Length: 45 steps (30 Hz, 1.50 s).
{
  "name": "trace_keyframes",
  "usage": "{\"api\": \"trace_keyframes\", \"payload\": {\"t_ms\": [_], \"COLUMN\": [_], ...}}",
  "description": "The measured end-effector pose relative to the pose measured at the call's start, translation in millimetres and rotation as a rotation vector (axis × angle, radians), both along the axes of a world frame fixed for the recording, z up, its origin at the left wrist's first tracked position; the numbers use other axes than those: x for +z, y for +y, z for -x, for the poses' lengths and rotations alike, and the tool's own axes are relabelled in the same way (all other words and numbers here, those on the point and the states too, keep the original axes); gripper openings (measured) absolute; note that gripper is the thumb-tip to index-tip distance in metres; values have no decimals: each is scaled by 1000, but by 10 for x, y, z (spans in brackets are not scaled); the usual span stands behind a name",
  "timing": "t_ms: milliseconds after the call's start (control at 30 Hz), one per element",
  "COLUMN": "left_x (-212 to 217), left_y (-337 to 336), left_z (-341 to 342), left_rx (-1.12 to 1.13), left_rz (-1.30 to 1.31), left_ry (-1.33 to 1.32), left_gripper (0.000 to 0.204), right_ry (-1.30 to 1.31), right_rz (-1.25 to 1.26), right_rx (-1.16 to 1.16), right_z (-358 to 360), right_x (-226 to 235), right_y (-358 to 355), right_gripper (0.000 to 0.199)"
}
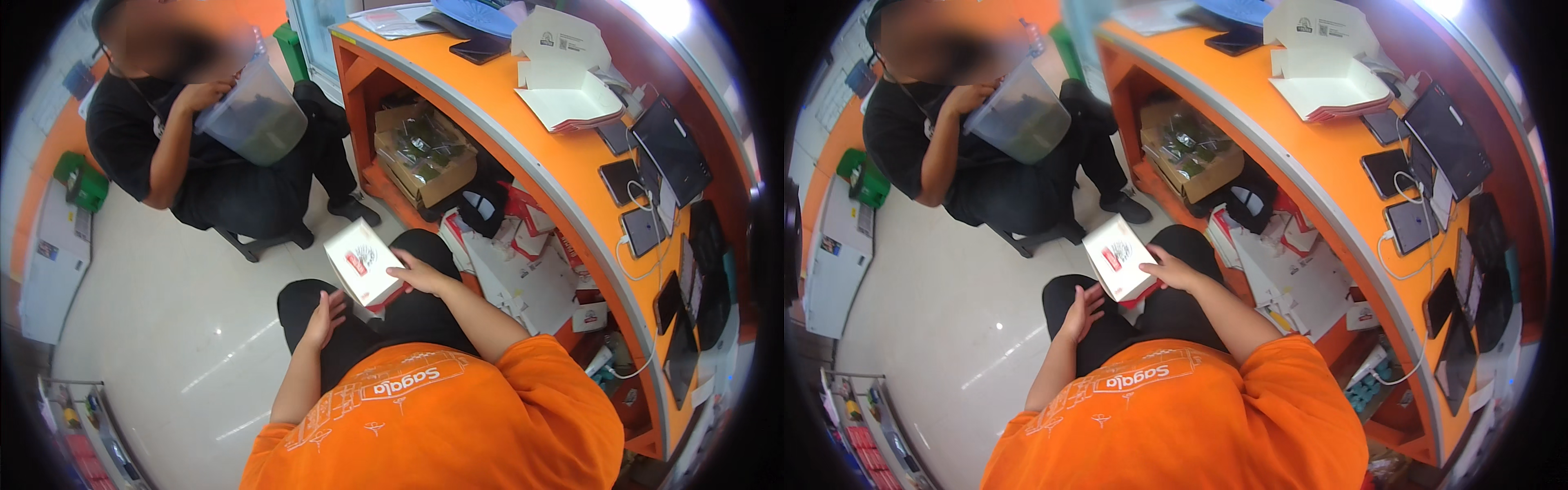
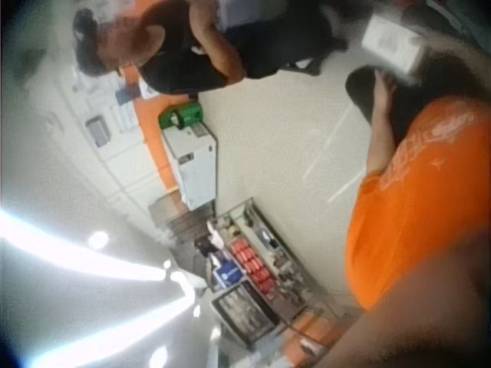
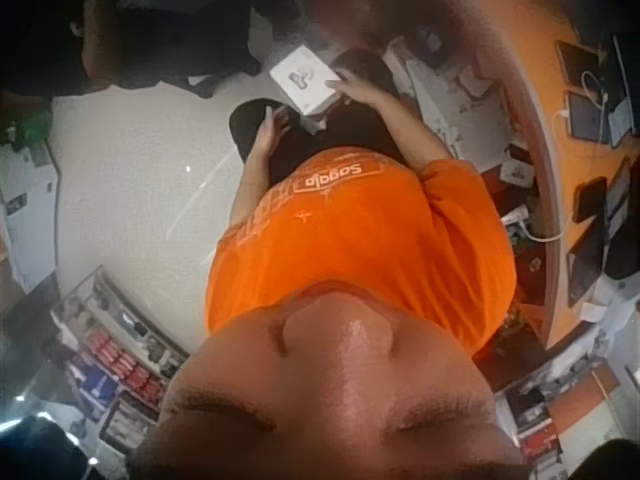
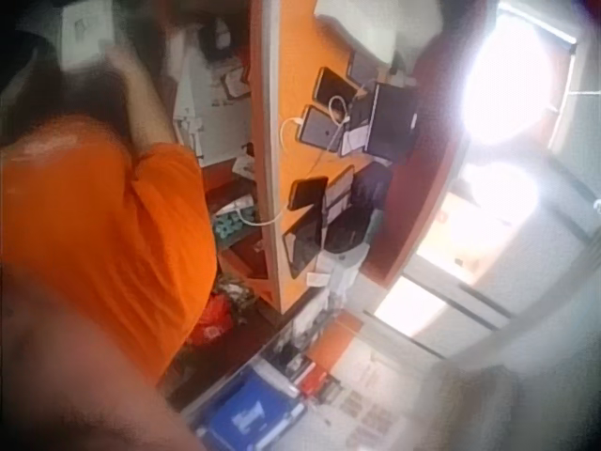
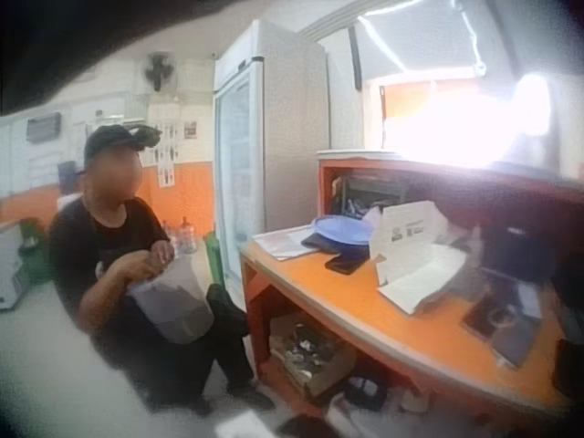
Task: The person repeatedly picks up flat-folded cardboard food boxes, unfolds them into a rectangular shape, and places them on the counter. The process is repeated multiple times with identical boxes.
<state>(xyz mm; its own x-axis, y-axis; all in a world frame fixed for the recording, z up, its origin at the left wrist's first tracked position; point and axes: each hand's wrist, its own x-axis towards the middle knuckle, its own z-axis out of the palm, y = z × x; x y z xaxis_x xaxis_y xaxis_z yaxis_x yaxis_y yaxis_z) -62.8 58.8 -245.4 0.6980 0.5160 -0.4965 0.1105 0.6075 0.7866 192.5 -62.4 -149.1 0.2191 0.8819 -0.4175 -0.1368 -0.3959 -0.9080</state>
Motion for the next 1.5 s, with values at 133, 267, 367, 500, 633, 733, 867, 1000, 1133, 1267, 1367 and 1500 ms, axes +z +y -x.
{"api": "trace_keyframes", "payload": {"t_ms": [133,267,367,500,633,733,867,1000,1133,1267,1367,1500], "left_x": [183,9,102,164,299,803,1222,1402,1501,1260,1075,1030], "left_y": [-17,-86,-122,-25,62,104,82,-192,-391,-201,-38,-199], "left_z": [-106,-146,-88,-46,89,477,1043,1174,1155,1454,1559,1658], "left_rx": [202,115,183,248,34,-604,-1052,-1161,-949,-752,-770,-613], "left_rz": [37,-9,12,174,155,161,224,-12,87,-44,-145,8], "left_ry": [48,63,17,-75,-164,-239,22,45,154,383,383,297], "left_gripper": [48,38,36,33,27,16,29,30,24,9,3,8], "right_ry": [392,447,471,402,400,375,142,-77,-371,-434,-755,-1102], "right_rz": [69,119,20,88,-5,-150,-333,32,194,-53,-478,-751], "right_rx": [-57,-158,-228,-506,-755,-1135,-1524,-1190,-346,632,567,-10], "right_z": [-366,-472,-655,-1079,-1496,-1832,-2794,-3037,-1795,-769,-679,-1045], "right_x": [-518,-501,-388,-397,-356,-100,-26,-485,-628,531,1579,2971], "right_y": [-138,-355,-453,-819,-1084,-943,-909,-922,-107,306,558,816], "right_gripper": [44,53,57,66,58,46,52,75,34,36,35,25]}}
